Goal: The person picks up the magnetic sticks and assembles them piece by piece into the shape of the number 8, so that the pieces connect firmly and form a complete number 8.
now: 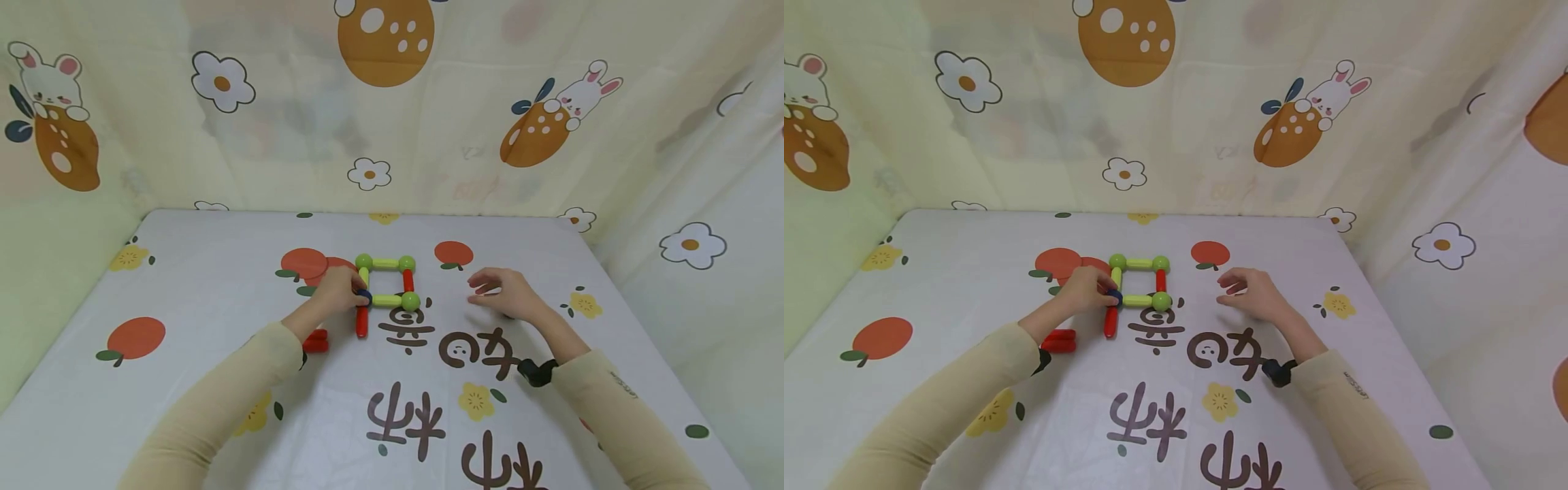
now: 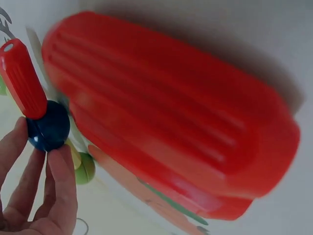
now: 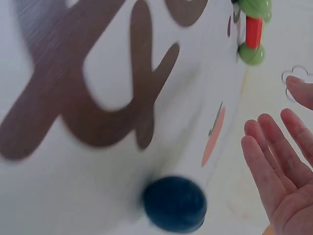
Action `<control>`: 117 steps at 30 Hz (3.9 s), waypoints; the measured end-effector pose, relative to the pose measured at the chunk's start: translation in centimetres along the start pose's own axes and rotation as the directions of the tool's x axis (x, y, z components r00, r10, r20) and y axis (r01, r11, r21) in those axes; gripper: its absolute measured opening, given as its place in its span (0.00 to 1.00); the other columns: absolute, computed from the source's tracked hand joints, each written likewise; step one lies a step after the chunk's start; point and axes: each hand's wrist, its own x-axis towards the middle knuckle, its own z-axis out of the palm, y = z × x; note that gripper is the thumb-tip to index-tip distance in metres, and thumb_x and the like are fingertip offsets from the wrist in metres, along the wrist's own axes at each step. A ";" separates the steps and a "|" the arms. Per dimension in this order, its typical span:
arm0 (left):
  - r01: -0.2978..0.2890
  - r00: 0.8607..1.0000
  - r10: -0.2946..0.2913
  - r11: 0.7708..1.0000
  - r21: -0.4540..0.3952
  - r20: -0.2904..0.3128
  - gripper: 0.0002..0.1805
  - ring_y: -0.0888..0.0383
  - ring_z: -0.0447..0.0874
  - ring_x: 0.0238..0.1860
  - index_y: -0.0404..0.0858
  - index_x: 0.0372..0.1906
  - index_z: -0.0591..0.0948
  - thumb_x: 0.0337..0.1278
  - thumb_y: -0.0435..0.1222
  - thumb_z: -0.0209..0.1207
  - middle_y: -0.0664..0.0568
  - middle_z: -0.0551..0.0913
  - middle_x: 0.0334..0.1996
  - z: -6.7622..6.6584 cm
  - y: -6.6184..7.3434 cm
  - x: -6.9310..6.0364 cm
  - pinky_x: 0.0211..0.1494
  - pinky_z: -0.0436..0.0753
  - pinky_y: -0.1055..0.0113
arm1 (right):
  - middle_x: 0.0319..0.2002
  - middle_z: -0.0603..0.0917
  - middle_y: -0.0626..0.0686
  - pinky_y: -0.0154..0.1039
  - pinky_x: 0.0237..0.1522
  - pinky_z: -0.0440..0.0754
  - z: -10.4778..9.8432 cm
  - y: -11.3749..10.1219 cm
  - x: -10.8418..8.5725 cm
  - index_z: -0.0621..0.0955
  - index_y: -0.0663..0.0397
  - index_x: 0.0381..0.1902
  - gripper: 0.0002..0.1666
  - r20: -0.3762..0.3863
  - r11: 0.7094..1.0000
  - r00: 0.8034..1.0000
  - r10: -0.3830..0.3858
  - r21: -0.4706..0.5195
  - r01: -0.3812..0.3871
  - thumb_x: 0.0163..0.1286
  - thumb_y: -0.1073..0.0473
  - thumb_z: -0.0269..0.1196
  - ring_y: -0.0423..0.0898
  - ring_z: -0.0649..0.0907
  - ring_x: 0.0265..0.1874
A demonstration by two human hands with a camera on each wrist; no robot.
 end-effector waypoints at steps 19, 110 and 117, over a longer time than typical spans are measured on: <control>0.046 0.998 -0.053 0.988 0.150 0.041 0.15 0.56 0.71 0.37 0.36 0.43 0.84 0.46 0.35 0.66 0.51 0.80 0.32 0.2 0.7 0.6 0.38 0.76 0.70 | 0.42 0.81 0.63 0.47 0.40 0.78 -3.2 3.1 -3.6 0.79 0.67 0.44 0.21 -0.063 0.992 0.994 0.086 -0.090 -0.092 0.55 0.60 0.68 0.58 0.80 0.41; 0.022 0.999 -0.029 0.986 0.163 0.042 0.14 0.57 0.74 0.35 0.36 0.41 0.85 0.47 0.36 0.66 0.49 0.78 0.34 -0.2 0.5 1.0 0.39 0.78 0.69 | 0.34 0.80 0.51 0.29 0.33 0.79 12.7 -11.0 2.3 0.78 0.60 0.35 0.14 0.253 0.955 0.945 -0.208 0.260 0.140 0.51 0.64 0.70 0.42 0.82 0.29; -0.005 1.000 0.000 0.987 0.162 0.027 0.13 0.57 0.75 0.35 0.35 0.39 0.85 0.46 0.36 0.67 0.50 0.78 0.32 -0.1 0.3 1.0 0.38 0.77 0.69 | 0.33 0.80 0.52 0.28 0.32 0.78 12.7 -11.4 2.1 0.78 0.61 0.34 0.14 0.248 0.954 0.945 -0.212 0.262 0.146 0.51 0.66 0.70 0.44 0.82 0.29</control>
